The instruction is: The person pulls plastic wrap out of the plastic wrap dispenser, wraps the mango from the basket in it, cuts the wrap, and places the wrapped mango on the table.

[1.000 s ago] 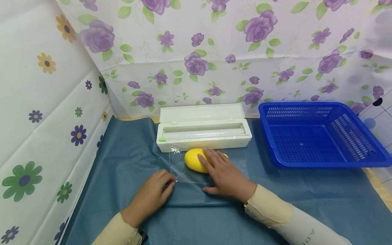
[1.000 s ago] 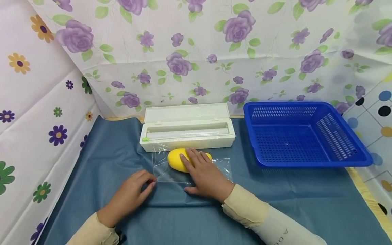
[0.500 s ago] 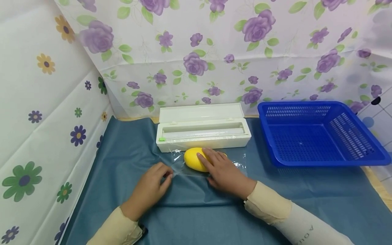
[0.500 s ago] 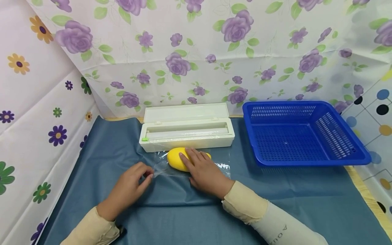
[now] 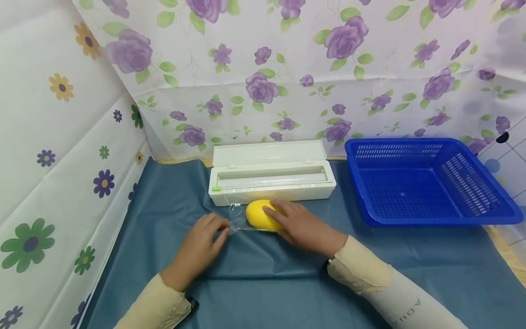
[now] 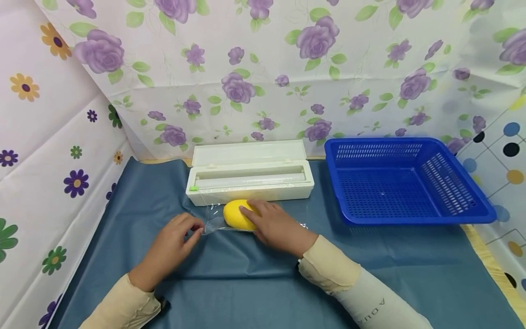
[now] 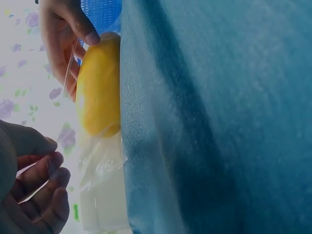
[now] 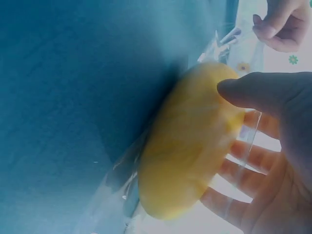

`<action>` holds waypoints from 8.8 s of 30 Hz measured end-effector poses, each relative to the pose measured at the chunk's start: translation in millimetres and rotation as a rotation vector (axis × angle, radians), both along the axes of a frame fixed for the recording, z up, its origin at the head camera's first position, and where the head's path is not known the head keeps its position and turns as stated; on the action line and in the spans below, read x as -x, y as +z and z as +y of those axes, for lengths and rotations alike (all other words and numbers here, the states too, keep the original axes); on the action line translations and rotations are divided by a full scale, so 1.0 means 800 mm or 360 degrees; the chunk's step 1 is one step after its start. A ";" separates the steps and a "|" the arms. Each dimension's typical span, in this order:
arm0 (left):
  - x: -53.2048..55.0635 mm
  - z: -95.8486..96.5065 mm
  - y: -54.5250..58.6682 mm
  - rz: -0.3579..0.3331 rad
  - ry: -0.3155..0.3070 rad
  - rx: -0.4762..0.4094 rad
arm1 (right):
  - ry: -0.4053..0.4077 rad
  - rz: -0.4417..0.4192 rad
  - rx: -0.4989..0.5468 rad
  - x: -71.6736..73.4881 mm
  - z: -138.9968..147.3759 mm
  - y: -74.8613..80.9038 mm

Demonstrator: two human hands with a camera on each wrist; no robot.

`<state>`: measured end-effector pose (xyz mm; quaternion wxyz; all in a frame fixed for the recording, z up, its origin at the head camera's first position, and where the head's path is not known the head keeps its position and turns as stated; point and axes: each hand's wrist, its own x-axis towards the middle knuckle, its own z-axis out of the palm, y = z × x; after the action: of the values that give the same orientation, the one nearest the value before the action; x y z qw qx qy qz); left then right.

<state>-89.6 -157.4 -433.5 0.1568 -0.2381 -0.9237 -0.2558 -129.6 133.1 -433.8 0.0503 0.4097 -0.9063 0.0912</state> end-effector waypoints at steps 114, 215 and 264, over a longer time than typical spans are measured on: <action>0.056 0.117 0.016 0.0082 -0.0011 0.0384 | -0.0495 -0.0145 0.0344 -0.040 -0.020 0.092; 0.116 0.086 0.034 -0.0304 -0.0087 0.0186 | -0.0290 -0.0053 0.0426 0.061 0.040 0.022; 0.100 0.094 0.059 0.0239 0.0023 -0.0076 | -0.0315 0.0495 0.0837 0.045 0.025 0.046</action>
<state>-169.6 -82.2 -386.2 0.2332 -0.2461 -0.9047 -0.2581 -165.8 152.9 -397.2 0.3010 0.3016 -0.8685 0.2532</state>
